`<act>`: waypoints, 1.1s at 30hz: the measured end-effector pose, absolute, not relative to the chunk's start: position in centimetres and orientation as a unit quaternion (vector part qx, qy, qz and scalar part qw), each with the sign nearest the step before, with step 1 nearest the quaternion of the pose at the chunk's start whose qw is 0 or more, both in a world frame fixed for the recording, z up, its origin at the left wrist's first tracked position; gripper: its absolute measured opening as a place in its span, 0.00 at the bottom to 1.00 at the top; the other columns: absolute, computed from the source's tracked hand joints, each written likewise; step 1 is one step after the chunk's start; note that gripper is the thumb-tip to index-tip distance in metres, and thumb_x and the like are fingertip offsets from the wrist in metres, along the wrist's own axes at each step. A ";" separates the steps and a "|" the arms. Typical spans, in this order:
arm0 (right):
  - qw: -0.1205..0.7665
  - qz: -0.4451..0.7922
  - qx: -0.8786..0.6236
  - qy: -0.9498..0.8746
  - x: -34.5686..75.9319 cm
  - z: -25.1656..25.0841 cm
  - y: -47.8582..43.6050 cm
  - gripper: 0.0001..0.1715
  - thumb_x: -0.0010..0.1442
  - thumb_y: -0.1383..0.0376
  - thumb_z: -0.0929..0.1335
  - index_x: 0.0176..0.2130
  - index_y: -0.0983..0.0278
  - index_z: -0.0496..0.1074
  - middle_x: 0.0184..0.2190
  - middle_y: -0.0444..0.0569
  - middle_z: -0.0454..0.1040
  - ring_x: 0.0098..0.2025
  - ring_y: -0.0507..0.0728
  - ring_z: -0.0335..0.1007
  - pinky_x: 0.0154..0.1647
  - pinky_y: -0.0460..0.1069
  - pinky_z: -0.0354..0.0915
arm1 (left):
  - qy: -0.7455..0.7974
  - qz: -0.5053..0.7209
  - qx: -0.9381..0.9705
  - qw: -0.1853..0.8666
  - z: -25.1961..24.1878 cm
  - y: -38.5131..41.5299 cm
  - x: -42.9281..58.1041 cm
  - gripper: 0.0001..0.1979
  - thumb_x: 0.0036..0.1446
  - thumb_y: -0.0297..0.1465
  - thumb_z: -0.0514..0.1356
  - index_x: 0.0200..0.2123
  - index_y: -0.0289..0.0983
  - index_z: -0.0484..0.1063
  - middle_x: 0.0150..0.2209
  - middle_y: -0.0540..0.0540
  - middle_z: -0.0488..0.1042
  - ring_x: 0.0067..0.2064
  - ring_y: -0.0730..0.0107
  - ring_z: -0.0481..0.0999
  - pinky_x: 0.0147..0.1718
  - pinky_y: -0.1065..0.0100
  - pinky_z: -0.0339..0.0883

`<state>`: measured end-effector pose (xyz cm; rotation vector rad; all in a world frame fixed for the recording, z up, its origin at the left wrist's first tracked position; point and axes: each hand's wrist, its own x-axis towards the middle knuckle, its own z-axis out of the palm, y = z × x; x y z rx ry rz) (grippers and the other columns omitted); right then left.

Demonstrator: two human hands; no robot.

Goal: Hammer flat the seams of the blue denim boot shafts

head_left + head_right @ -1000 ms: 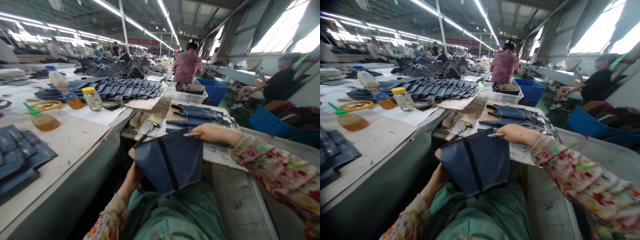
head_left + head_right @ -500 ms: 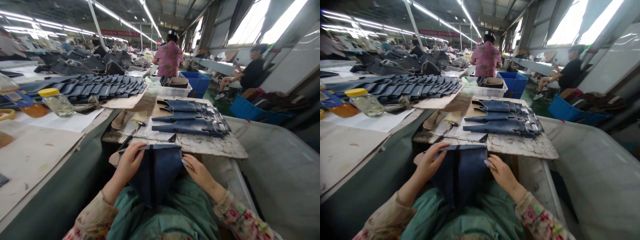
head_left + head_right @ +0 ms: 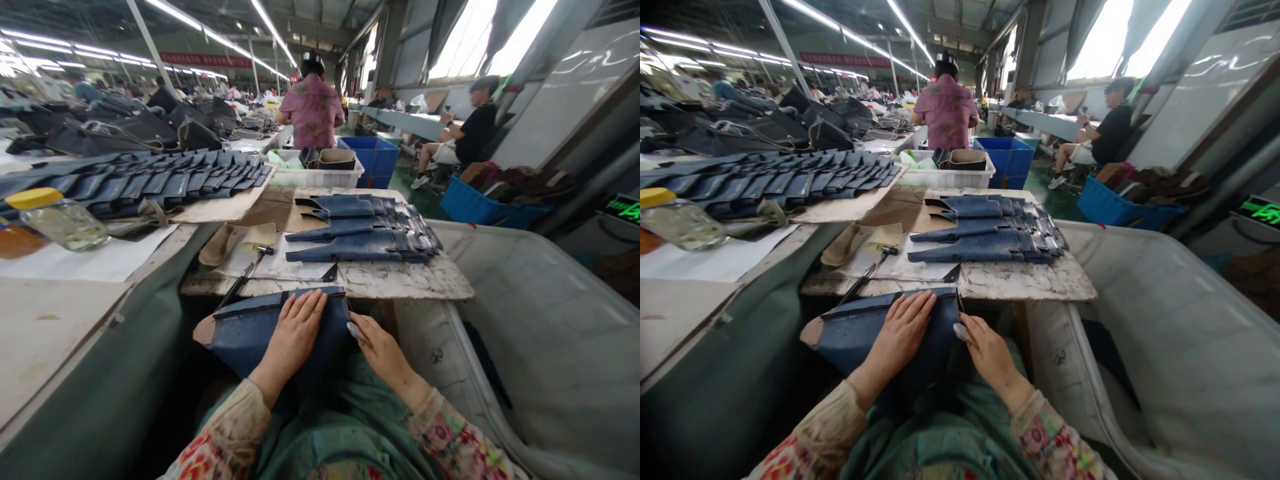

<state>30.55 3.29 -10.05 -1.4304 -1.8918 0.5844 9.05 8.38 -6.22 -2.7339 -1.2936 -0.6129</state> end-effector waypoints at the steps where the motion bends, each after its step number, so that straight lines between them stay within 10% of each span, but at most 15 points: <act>1: 0.343 0.226 -0.551 -0.727 30.5 -10.0 3.2 0.28 0.59 0.70 0.59 0.58 0.57 0.62 0.53 0.51 0.67 0.53 0.59 0.66 0.56 0.55 0.65 | -0.414 -0.192 -0.889 0.035 -6.3 8.2 8.9 0.24 0.63 0.25 0.45 0.62 0.39 0.57 0.61 0.43 0.62 0.60 0.61 0.60 0.61 0.55 0.45; 12: 0.282 0.132 -0.540 -0.782 31.9 -8.4 5.0 0.22 0.61 0.71 0.58 0.54 0.62 0.66 0.47 0.52 0.72 0.49 0.57 0.69 0.51 0.54 0.67 | -0.447 -0.180 -0.874 0.062 -4.4 8.2 11.0 0.14 0.60 0.25 0.51 0.47 0.37 0.69 0.45 0.43 0.72 0.46 0.62 0.69 0.46 0.60 0.61; 23: 0.310 0.143 -0.595 -0.728 33.4 -6.7 6.2 0.27 0.65 0.56 0.58 0.59 0.65 0.61 0.50 0.56 0.70 0.53 0.60 0.65 0.55 0.57 0.63 | -0.407 -0.122 -0.905 0.004 -4.7 8.9 13.1 0.17 0.62 0.27 0.49 0.52 0.33 0.66 0.46 0.42 0.71 0.47 0.63 0.68 0.44 0.62 0.63; 33: 0.271 0.047 -0.550 -0.789 31.3 -4.9 7.1 0.18 0.64 0.65 0.61 0.52 0.64 0.70 0.46 0.52 0.70 0.48 0.58 0.63 0.52 0.55 0.64 | -0.411 -0.120 -0.904 0.013 -4.5 9.0 13.5 0.15 0.65 0.32 0.46 0.47 0.36 0.69 0.41 0.45 0.73 0.44 0.63 0.69 0.40 0.61 0.63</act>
